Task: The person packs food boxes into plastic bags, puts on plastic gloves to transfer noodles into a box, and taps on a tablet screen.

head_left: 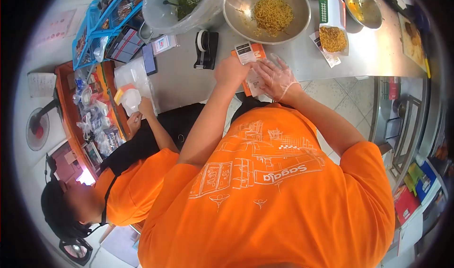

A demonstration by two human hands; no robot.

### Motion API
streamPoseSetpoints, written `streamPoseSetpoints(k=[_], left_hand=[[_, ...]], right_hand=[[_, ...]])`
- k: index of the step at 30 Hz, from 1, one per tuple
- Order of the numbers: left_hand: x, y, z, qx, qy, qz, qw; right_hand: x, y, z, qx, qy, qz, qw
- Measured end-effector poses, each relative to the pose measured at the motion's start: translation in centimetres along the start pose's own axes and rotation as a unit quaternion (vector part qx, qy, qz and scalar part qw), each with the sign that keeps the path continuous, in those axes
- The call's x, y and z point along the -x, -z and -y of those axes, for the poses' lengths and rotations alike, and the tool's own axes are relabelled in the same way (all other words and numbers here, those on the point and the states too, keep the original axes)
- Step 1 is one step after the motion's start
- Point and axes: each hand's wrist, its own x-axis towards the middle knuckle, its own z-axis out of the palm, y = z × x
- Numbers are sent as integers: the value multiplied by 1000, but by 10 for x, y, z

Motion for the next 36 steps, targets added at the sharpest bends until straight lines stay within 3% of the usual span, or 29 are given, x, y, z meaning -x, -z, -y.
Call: streamPoseSetpoints(k=[4,6,7,9,11,12,13,14,16,17,18,19,20,22,23,24,26,28,30,32,34,36], left_hand=[[-8,-6,32,52,50,32,997],[-18,-39,61,342,33,74,936],[-16,-45,63,350,34,73,933],[-11,-57,64,580,36,102,807],[-11,-67,67,630,59,94,768],[-11,-72,69,672,84,88,730],[-7,-71,68,678,84,87,725],[-3,-67,67,651,86,64,752],[7,-59,66,626,85,40,774],[13,-56,66,589,75,18,804],[17,-56,67,551,66,-2,832],[16,-64,65,555,68,-2,829],[17,-76,61,586,35,36,809],[16,-85,49,617,-2,68,784],[19,-83,43,651,15,119,750],[21,-80,39,681,31,168,712],[23,-61,37,692,30,186,697],[22,-49,44,539,-3,250,805],[19,-53,61,543,12,171,822],[27,-16,84,475,3,-1,880],[46,38,105,493,65,-129,858],[57,76,132,403,137,-333,841]], right_hand=[[2,-8,-1,-2,-36,27,999],[4,-7,1,-5,-37,12,999],[5,-7,1,-13,-42,-7,999],[5,-18,-3,-58,-31,-52,996],[-5,-4,3,-103,-20,-97,990],[-11,14,12,-207,-116,-39,971],[-17,26,20,-306,-212,20,928],[-16,12,20,-301,-209,24,930],[-18,-18,20,-333,-361,-163,856],[-24,-19,17,-329,-358,-163,858],[-28,-20,14,-388,-413,-104,817],[-34,-13,16,-442,-464,-44,766],[-41,-3,21,-439,-464,-40,768],[-56,16,25,-228,-326,11,917],[-59,16,19,-139,-270,-3,953],[-63,22,17,-139,-262,-2,955],[-77,48,20,69,-206,149,965],[-65,60,22,62,-193,191,960],[-37,33,-5,74,-82,91,990],[-24,27,-21,80,-27,93,992],[-13,21,-39,115,38,46,992],[-8,27,-53,71,133,-37,988]])
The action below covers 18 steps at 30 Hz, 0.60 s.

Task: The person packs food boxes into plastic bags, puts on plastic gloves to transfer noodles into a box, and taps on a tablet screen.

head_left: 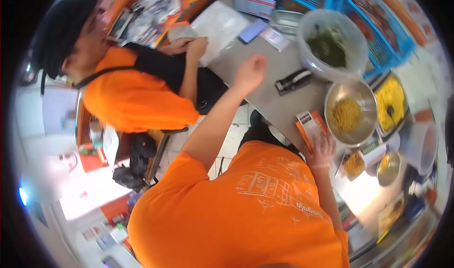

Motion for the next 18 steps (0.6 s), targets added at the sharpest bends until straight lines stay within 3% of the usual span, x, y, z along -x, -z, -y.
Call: streamPoseSetpoints(k=[3,5,8,9,11,13,16,18], left_hand=[[-20,55,-17,-46,-75,-199,976],[-44,82,-15,-39,-98,-247,963],[-87,119,-6,-82,-104,-323,937],[-100,129,-2,-145,-61,-329,931],[-125,146,3,-204,-9,-335,920],[-152,159,2,-289,108,-204,929],[-191,186,2,-340,187,-126,913],[-211,205,11,-397,208,-64,892]], right_hand=[[-2,23,-7,-62,57,-75,994],[-5,38,-10,-163,65,-69,982],[-24,47,-8,-190,70,-113,973],[-33,55,-2,-171,51,-108,978],[-47,51,3,-172,16,-113,978],[-57,53,6,-170,-25,-111,979],[-80,54,18,-184,-12,-115,976],[-86,51,26,-248,-60,-117,960]])
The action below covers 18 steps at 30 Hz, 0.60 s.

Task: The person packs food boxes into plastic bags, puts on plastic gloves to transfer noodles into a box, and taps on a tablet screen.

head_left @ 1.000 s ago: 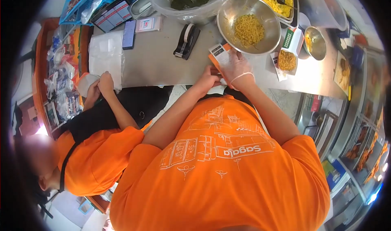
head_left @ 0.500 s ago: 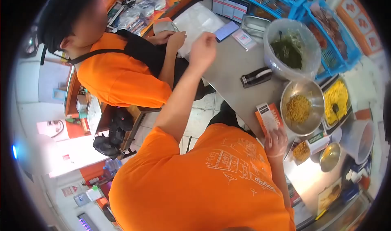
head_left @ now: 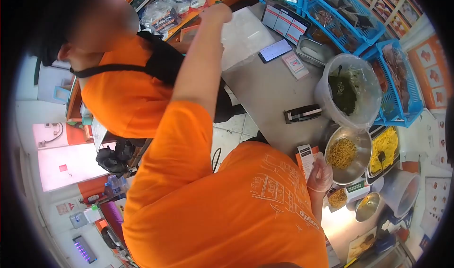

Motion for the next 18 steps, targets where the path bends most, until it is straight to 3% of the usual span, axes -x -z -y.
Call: streamPoseSetpoints(k=[2,6,12,18], left_hand=[[-66,-14,30,-141,-22,73,987],[-50,11,55,-310,-25,203,928],[-105,-16,134,-325,-44,213,920],[-128,-26,154,-306,-62,180,933]], right_hand=[[-8,-2,3,9,5,9,1000],[-4,-2,-1,26,-27,21,999],[7,4,-6,52,-78,29,995],[1,2,-4,56,-85,57,993]])
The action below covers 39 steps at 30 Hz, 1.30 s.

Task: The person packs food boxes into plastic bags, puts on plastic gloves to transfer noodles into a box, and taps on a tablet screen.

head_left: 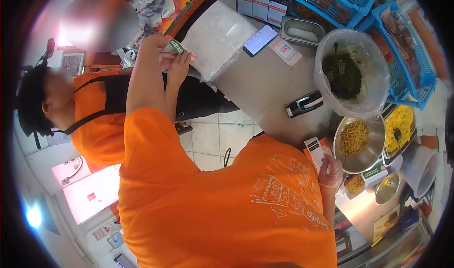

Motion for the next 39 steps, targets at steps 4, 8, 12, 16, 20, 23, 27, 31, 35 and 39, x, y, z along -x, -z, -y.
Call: streamPoseSetpoints(k=[4,8,12,16,20,23,27,31,35,39], left_hand=[[0,-4,-5,14,14,-53,998],[5,-5,-4,84,-10,-171,982],[77,29,-33,117,-7,-240,964],[107,46,-43,119,-23,-299,946],[150,66,-60,153,-55,-397,903],[229,75,-95,297,-131,-429,843],[322,44,-177,517,-270,-317,747],[405,-36,-292,672,-399,-2,624],[473,-133,-382,725,-445,55,523],[516,-175,-400,867,-296,93,389]], right_hand=[[-7,0,0,22,14,20,999],[-13,-2,2,18,16,23,999],[-16,-6,6,23,57,-14,998],[-15,-6,8,25,76,-20,997],[-25,-1,23,-17,27,-7,999],[-52,8,39,-60,55,5,997],[-82,10,50,-274,-3,7,962],[-73,14,49,-445,-7,14,895],[-9,-2,24,-500,-77,-29,862],[56,35,15,-770,-275,27,575]])
